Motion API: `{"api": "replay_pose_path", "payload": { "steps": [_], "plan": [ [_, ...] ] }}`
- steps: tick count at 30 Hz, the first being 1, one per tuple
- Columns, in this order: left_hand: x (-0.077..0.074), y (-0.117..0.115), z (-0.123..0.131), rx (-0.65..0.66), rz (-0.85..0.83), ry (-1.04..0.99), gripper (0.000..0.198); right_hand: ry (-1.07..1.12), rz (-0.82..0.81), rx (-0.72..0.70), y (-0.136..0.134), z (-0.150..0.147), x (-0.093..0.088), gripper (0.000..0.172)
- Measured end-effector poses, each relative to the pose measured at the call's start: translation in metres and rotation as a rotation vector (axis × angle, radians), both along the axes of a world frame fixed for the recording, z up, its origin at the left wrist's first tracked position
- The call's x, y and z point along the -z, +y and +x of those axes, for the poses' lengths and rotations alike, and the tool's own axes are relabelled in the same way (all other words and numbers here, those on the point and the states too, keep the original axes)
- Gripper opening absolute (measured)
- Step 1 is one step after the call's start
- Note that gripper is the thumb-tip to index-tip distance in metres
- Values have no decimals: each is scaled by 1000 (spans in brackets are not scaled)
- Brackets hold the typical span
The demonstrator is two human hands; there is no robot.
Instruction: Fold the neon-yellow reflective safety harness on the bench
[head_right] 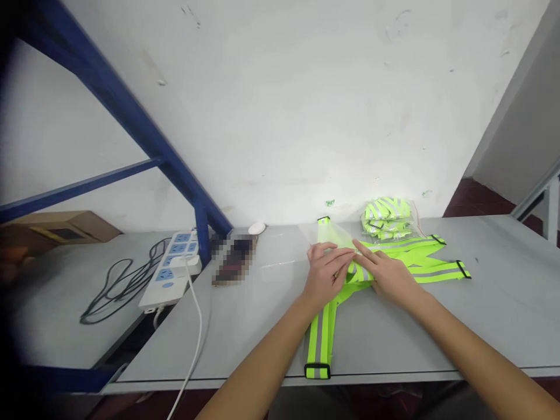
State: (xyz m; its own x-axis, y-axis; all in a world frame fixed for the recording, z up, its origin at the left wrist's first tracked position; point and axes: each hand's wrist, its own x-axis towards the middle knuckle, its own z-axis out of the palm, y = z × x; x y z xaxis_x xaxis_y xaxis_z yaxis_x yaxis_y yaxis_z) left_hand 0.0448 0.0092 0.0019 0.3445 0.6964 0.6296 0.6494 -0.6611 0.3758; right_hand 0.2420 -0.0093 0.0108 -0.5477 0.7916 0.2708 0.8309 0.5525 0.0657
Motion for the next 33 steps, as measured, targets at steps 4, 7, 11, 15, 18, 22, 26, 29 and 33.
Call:
{"api": "replay_pose_path", "payload": {
  "steps": [4,7,11,15,18,22,26,29,33],
  "plan": [
    [-2,-2,4,-30,7,-4,27,-23,60,8,-1,2,2,88],
    [-1,-2,6,-78,27,-65,27,23,52,29,-3,-1,4,91],
    [3,-1,8,-210,17,-297,27,183,7,107,-4,-7,4,89],
    [5,2,8,-212,-299,-591,27,321,-22,154,-5,-11,-3,83],
    [5,3,9,-56,-513,-587,27,371,-39,142,-7,-12,-6,78],
    [0,2,9,14,-512,-537,30,372,-44,92,-11,-11,-5,76],
    [-4,5,2,-112,-436,-438,19,355,-55,28,-18,-13,-4,75],
    [-6,10,-4,-209,-306,-243,22,390,-67,22,-21,-15,-5,71],
    [-6,12,-6,-288,-227,6,24,454,13,128,-20,-18,-6,66]
  ]
}}
